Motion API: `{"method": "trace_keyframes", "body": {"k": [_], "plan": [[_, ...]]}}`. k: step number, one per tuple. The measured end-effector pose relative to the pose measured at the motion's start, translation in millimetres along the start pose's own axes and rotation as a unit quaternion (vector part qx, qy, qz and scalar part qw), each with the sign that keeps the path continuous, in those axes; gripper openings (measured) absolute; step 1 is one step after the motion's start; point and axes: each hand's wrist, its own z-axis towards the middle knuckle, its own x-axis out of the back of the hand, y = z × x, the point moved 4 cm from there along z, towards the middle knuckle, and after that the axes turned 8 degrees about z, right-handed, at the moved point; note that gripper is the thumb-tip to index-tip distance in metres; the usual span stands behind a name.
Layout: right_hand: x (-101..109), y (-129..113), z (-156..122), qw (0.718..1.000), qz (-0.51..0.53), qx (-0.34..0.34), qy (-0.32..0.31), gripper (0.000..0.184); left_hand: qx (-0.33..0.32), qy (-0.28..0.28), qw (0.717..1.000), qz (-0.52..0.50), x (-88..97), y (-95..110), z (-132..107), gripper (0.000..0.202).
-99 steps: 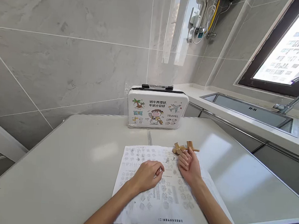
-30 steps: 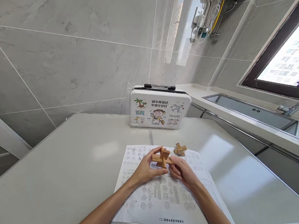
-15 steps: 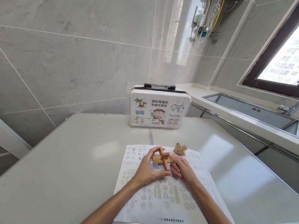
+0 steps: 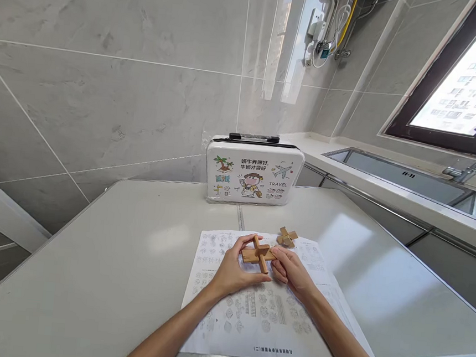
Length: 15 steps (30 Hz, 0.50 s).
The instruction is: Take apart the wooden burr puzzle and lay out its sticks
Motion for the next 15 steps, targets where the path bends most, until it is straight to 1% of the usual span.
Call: {"method": "trace_keyframes", "body": {"k": [6, 12, 15], "plan": [[-3.6, 1.7, 0.8, 1.0, 0.008, -0.018, -0.018, 0.054, -0.013, -0.008, 1.0, 0.005, -1.0, -3.2, 1.3, 0.084], [1.9, 3.4, 2.8, 0.999, 0.031, -0.01, -0.003, 0.053, -0.003, 0.018, 1.0, 0.024, 3.8, -6.1, 3.3, 0.083], [3.8, 6.6, 3.6, 0.999, 0.04, -0.009, -0.002, 0.053, 0.004, 0.0, 1.0, 0.006, 3.4, -7.0, 2.2, 0.086]]}}
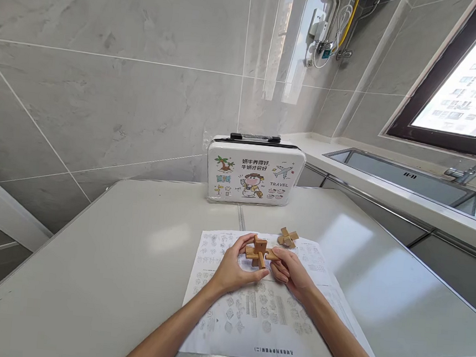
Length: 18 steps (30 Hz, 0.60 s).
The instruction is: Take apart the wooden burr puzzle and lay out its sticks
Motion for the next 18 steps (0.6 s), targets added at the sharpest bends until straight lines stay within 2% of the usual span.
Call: {"method": "trace_keyframes", "body": {"k": [4, 9, 11, 18], "plan": [[1, 0, 1, 1.0, 0.005, 0.011, 0.006, 0.056, 0.005, -0.022, 1.0, -0.021, -1.8, 1, 0, 0.079], [4, -3, 3, 0.999, 0.007, 0.034, 0.03, 0.056, -0.003, -0.012, 0.999, -0.045, -1.6, -1, 2, 0.037], [6, -4, 3, 0.998, 0.007, 0.041, 0.042, 0.053, 0.009, -0.008, 0.999, -0.051, -1.3, -4, 3, 0.028], [11, -5, 4, 0.994, 0.004, 0.056, 0.092, 0.055, 0.038, 0.024, 0.991, -0.125, 2.7, -15, 8, 0.034]]}}
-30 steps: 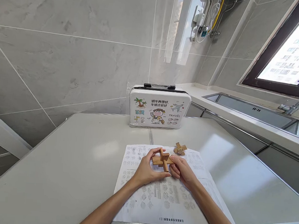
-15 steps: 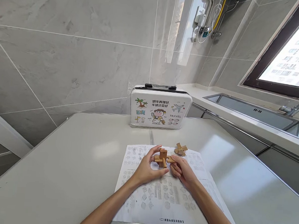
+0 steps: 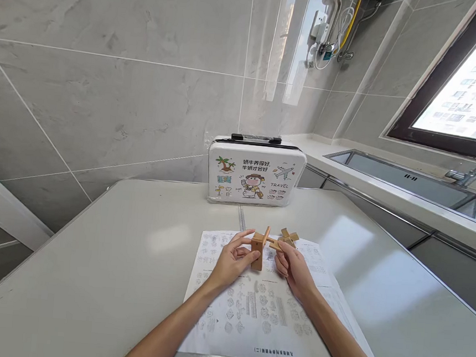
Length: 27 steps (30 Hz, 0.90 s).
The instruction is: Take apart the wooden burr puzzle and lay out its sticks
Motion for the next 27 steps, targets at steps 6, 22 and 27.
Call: {"method": "trace_keyframes", "body": {"k": [6, 22, 27], "plan": [[3, -4, -1, 0.999, 0.009, -0.004, 0.036, 0.053, 0.014, 0.062, 0.997, 0.046, 9.5, -1, 3, 0.043], [-3, -1, -2, 0.999, -0.033, 0.006, -0.008, 0.052, -0.048, 0.13, 0.846, 0.515, 34.7, 0, 6, 0.028], [-10, 0, -6, 0.998, -0.049, 0.001, -0.038, 0.053, -0.047, 0.145, 0.825, 0.545, 51.3, -6, 12, 0.027]]}}
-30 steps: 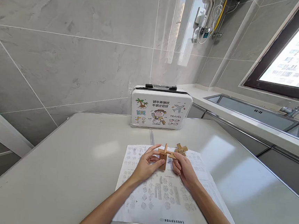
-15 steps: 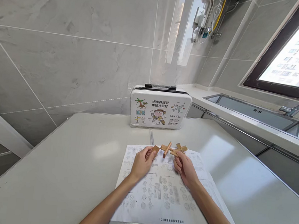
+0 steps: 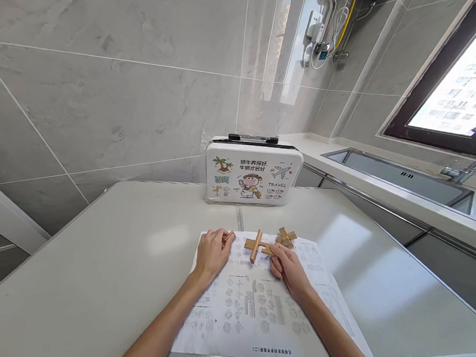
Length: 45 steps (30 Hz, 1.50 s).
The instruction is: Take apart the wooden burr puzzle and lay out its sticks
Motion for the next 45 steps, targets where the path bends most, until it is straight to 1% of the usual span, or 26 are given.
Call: {"method": "trace_keyframes", "body": {"k": [4, 9, 13, 16, 18, 19, 20, 22, 23, 25, 27, 28, 31, 33, 41, 45], "plan": [[-5, -2, -2, 1.0, -0.007, -0.003, -0.021, 0.054, 0.006, 0.013, 1.0, 0.017, -2.6, -8, 2, 0.026], [-7, -2, -3, 0.999, -0.006, -0.006, -0.042, 0.055, 0.014, 0.033, 0.999, 0.026, -7.3, -12, 1, 0.019], [-8, -1, -3, 0.998, -0.006, -0.005, -0.055, 0.053, 0.021, 0.044, 0.999, 0.023, -7.4, -15, 1, 0.02], [-8, -1, -4, 0.998, -0.002, -0.002, -0.058, 0.053, 0.016, 0.053, 0.998, 0.014, -0.2, -9, 2, 0.021], [-8, -2, -4, 0.998, 0.003, -0.002, -0.056, 0.053, -0.008, 0.06, 0.998, -0.028, 8.2, 2, 1, 0.022], [-8, -3, -3, 0.999, 0.006, -0.002, -0.054, 0.053, -0.027, 0.053, 0.996, -0.072, 12.1, 9, 0, 0.023], [-8, -3, -3, 0.999, 0.01, -0.002, -0.052, 0.053, -0.044, 0.034, 0.991, -0.12, 15.1, 16, -1, 0.025], [-7, -5, -3, 0.999, 0.016, -0.002, -0.05, 0.053, -0.061, -0.024, 0.977, -0.204, 18.3, 30, -6, 0.031], [-7, -5, -3, 0.999, 0.019, -0.002, -0.049, 0.053, -0.069, -0.055, 0.97, -0.227, 18.8, 37, -9, 0.039], [-6, -6, -3, 0.998, 0.023, -0.003, -0.051, 0.053, -0.075, -0.107, 0.958, -0.256, 17.8, 46, -15, 0.066], [-6, -6, -3, 0.998, 0.026, -0.008, -0.057, 0.054, -0.082, -0.137, 0.946, -0.283, 15.8, 51, -20, 0.087], [-7, -6, -3, 0.998, 0.027, -0.011, -0.061, 0.054, -0.087, -0.145, 0.94, -0.298, 14.8, 53, -21, 0.093], [-8, -7, -4, 0.996, 0.031, -0.022, -0.075, 0.056, -0.099, -0.152, 0.926, -0.332, 12.3, 55, -23, 0.1], [-9, -7, -5, 0.996, 0.033, -0.027, -0.08, 0.055, -0.099, -0.153, 0.923, -0.34, 11.5, 55, -23, 0.102], [-9, -6, -5, 0.996, 0.036, -0.03, -0.077, 0.056, -0.089, -0.143, 0.928, -0.333, 12.7, 56, -23, 0.105], [-8, -5, -5, 0.996, 0.034, -0.031, -0.072, 0.053, -0.088, -0.137, 0.931, -0.327, 12.0, 55, -22, 0.104]]}}
